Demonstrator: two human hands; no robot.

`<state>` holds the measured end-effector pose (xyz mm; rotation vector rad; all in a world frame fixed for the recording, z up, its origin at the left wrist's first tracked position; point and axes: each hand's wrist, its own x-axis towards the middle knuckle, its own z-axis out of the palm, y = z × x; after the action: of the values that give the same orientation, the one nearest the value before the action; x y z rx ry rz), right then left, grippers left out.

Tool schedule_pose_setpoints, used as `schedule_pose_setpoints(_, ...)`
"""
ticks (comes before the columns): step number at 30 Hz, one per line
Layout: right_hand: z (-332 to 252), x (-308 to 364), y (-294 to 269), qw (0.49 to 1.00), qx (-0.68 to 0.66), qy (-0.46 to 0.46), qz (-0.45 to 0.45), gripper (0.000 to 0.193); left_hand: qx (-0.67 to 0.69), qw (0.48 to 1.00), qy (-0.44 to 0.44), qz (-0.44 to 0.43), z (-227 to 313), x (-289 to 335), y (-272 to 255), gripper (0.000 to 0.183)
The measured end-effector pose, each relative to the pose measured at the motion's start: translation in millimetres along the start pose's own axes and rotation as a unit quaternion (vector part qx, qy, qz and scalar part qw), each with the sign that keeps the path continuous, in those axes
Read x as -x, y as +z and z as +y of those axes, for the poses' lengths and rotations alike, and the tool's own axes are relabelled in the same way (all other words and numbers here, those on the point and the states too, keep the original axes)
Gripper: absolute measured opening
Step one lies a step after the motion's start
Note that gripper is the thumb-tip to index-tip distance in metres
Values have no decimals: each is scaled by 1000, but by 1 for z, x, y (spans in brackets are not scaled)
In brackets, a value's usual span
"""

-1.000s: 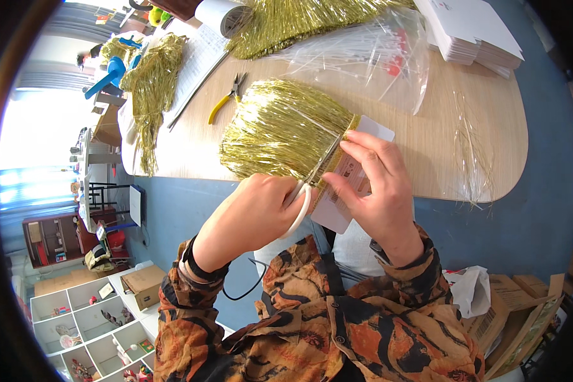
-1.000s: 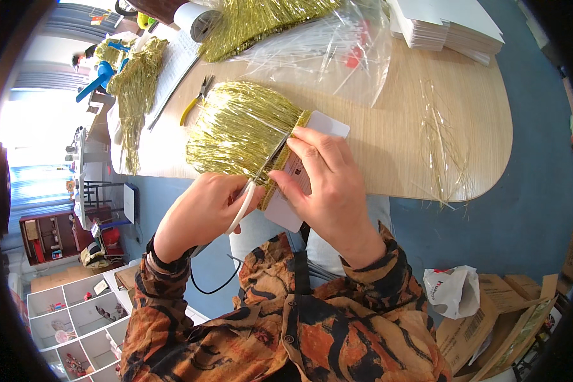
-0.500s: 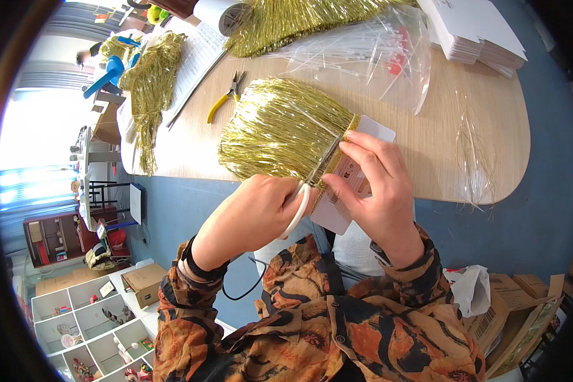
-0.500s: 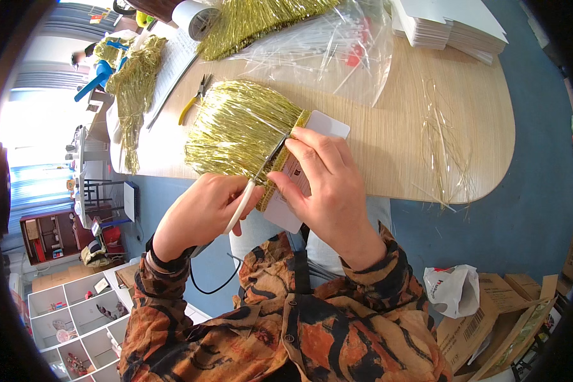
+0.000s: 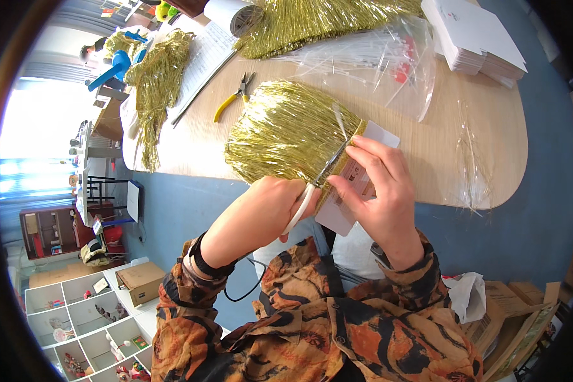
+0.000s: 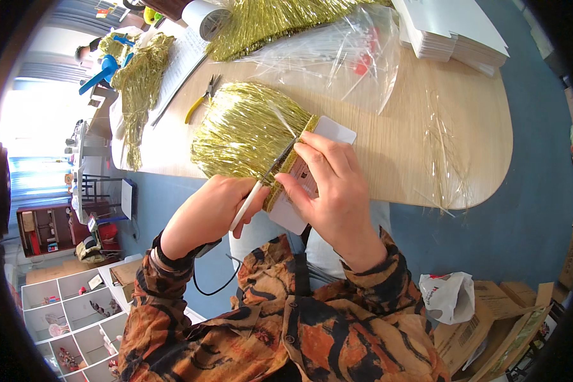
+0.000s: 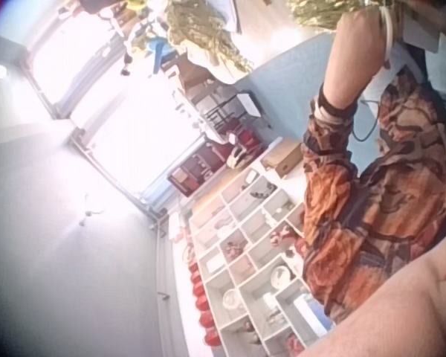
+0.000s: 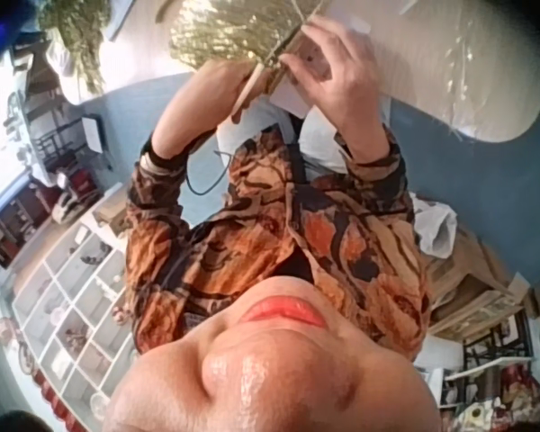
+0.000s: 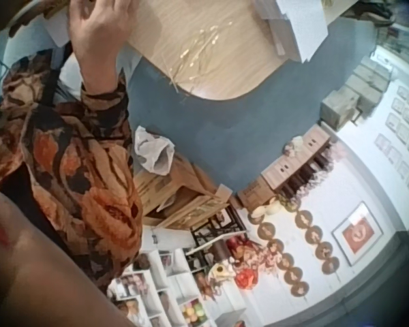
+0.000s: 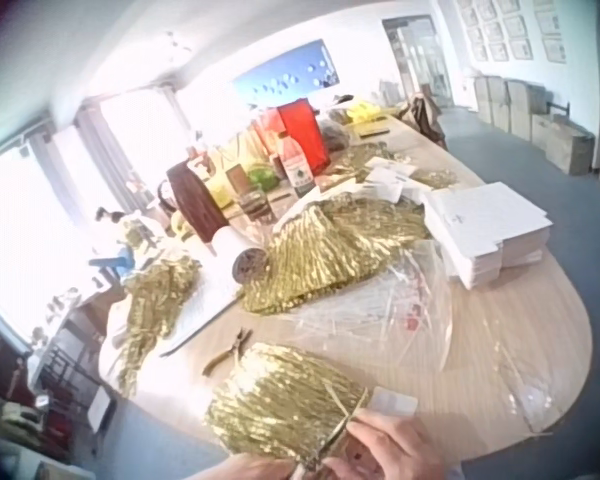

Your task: The person wraps a bundle of gold tinsel with a white card and secures it with a rubber band. They then use scissors to trim the excess rubber band and place the packaged tinsel on the table.

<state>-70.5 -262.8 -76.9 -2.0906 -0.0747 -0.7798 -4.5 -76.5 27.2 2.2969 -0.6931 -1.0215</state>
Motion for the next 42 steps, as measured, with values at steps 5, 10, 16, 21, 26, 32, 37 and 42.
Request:
schedule_pose_setpoints(5, 1, 0, 0, 1000, 5, 2, -3, 44, -67, 997, -22, 13, -3, -5, 1, 33)
schedule_pose_setpoints(10, 2, 2, 1, 1000, -1, 3, 0, 44, -102, 989, -31, 103, -8, 7, -3, 35)
schedule_pose_setpoints(16, 4, 2, 1, 1000, -2, -12, 6, 41, -194, 889, -152, 386, -74, 26, -58, 40)
schedule_pose_setpoints(21, 5, 2, 0, 1000, -14, -23, 1, 36, -226, 869, -177, 404, -143, 13, -85, 41)
schedule_pose_setpoints(26, 5, 12, -9, 999, -28, 2, 35, 25, -351, 793, -79, 491, -117, 17, -66, 37)
schedule_pose_setpoints(32, 0, 32, -12, 993, 58, 19, 102, 21, -267, 897, 271, 224, -53, 8, 45, 98)
schedule_pose_setpoints(37, 1, 52, -23, 989, -39, 59, 132, 30, -273, 835, 327, 347, -60, -15, 55, 69)
schedule_pose_setpoints(42, -10, 49, -48, 974, -173, 74, 124, 112, 0, 805, 429, 410, -55, 33, 43, 41)
